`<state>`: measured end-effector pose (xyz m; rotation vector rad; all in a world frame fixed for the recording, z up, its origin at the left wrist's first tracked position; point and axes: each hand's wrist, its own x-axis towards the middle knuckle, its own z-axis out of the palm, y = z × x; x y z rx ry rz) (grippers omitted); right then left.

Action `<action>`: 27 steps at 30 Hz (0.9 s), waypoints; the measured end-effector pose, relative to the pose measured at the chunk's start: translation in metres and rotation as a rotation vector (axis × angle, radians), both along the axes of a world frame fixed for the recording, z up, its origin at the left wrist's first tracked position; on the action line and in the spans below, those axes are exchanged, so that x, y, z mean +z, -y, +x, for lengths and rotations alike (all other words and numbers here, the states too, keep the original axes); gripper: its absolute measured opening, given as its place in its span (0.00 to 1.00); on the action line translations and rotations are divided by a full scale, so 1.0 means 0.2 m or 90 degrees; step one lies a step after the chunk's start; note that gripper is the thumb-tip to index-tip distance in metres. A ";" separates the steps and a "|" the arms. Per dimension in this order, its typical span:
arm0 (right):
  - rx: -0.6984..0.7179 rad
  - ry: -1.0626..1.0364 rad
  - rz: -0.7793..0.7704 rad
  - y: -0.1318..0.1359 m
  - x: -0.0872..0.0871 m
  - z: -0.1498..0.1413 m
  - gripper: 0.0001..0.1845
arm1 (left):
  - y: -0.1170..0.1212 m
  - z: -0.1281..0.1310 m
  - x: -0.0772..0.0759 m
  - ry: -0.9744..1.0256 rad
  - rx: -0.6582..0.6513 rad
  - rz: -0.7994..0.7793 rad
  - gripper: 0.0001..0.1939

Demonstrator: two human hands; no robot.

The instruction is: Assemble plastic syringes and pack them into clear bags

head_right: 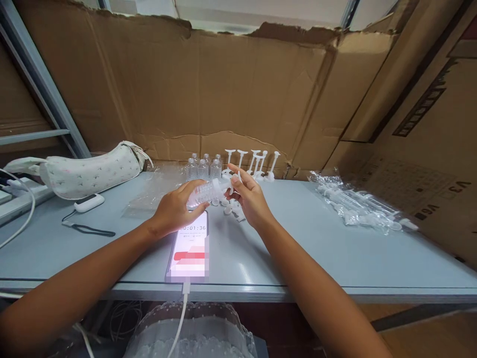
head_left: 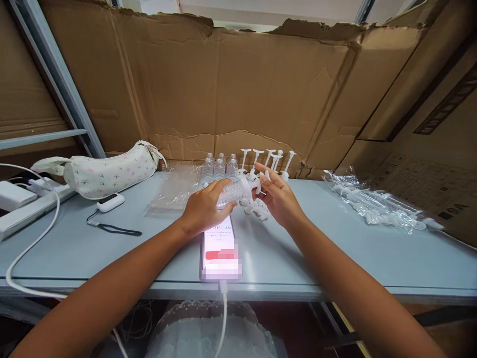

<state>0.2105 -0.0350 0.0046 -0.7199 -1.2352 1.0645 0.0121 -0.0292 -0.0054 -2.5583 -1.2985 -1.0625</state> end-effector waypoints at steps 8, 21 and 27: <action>-0.019 0.091 0.036 0.01 0.00 -0.01 0.22 | 0.00 0.00 0.00 -0.004 -0.001 0.009 0.24; -0.177 0.233 0.074 0.00 -0.03 -0.01 0.26 | 0.01 0.00 -0.01 -0.089 -0.016 0.059 0.24; -0.146 0.166 0.039 0.00 -0.02 -0.04 0.28 | 0.04 0.01 0.03 -0.179 0.038 0.076 0.25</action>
